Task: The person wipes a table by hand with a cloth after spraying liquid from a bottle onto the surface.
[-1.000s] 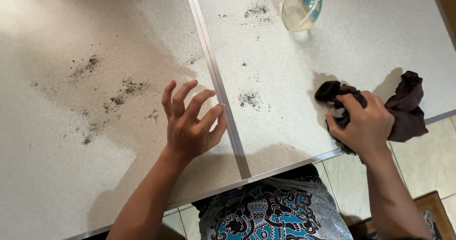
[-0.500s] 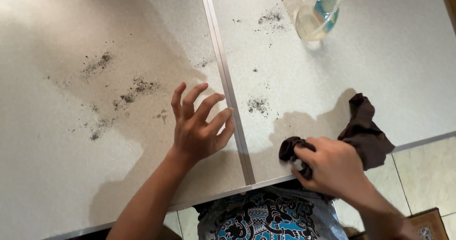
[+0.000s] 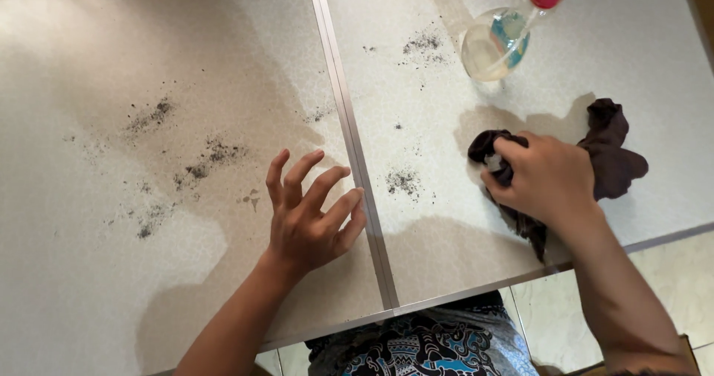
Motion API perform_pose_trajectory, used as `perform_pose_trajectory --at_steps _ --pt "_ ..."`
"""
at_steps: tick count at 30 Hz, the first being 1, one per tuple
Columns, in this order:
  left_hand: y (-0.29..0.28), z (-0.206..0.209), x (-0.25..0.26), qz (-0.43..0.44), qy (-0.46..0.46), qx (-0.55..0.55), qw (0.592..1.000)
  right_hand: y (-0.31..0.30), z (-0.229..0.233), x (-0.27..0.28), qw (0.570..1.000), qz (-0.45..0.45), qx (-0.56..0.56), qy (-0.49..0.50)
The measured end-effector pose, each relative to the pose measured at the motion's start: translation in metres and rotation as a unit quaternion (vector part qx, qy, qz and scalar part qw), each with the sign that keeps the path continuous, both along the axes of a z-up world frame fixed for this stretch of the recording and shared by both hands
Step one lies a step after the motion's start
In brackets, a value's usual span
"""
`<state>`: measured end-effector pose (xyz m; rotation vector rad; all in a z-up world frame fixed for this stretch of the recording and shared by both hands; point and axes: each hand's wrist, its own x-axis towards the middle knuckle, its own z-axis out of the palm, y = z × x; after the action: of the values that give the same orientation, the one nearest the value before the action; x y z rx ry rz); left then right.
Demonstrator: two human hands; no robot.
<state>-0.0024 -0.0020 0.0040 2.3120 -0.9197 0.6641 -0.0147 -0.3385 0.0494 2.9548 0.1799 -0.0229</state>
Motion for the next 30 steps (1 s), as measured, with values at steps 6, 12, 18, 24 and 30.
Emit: perform_pose_trajectory --at_steps 6,12,18,24,30 --pt "0.000 -0.001 0.000 0.001 0.002 0.003 1.000 0.013 0.009 -0.032 0.996 0.012 0.041 0.077" --pt "-0.001 -0.002 -0.001 -0.007 0.001 0.004 1.000 0.020 0.013 -0.072 0.975 0.138 0.162 0.063" --pt "-0.002 -0.002 0.001 -0.007 -0.005 0.000 1.000 -0.008 0.001 -0.064 0.978 -0.080 0.036 0.190" --pt "-0.002 -0.002 0.000 -0.005 -0.002 0.009 1.000 -0.083 -0.027 -0.022 0.993 -0.116 0.008 0.029" --pt "-0.004 0.001 -0.002 -0.011 -0.001 0.006 1.000 -0.115 -0.029 0.028 0.993 -0.100 -0.011 -0.060"
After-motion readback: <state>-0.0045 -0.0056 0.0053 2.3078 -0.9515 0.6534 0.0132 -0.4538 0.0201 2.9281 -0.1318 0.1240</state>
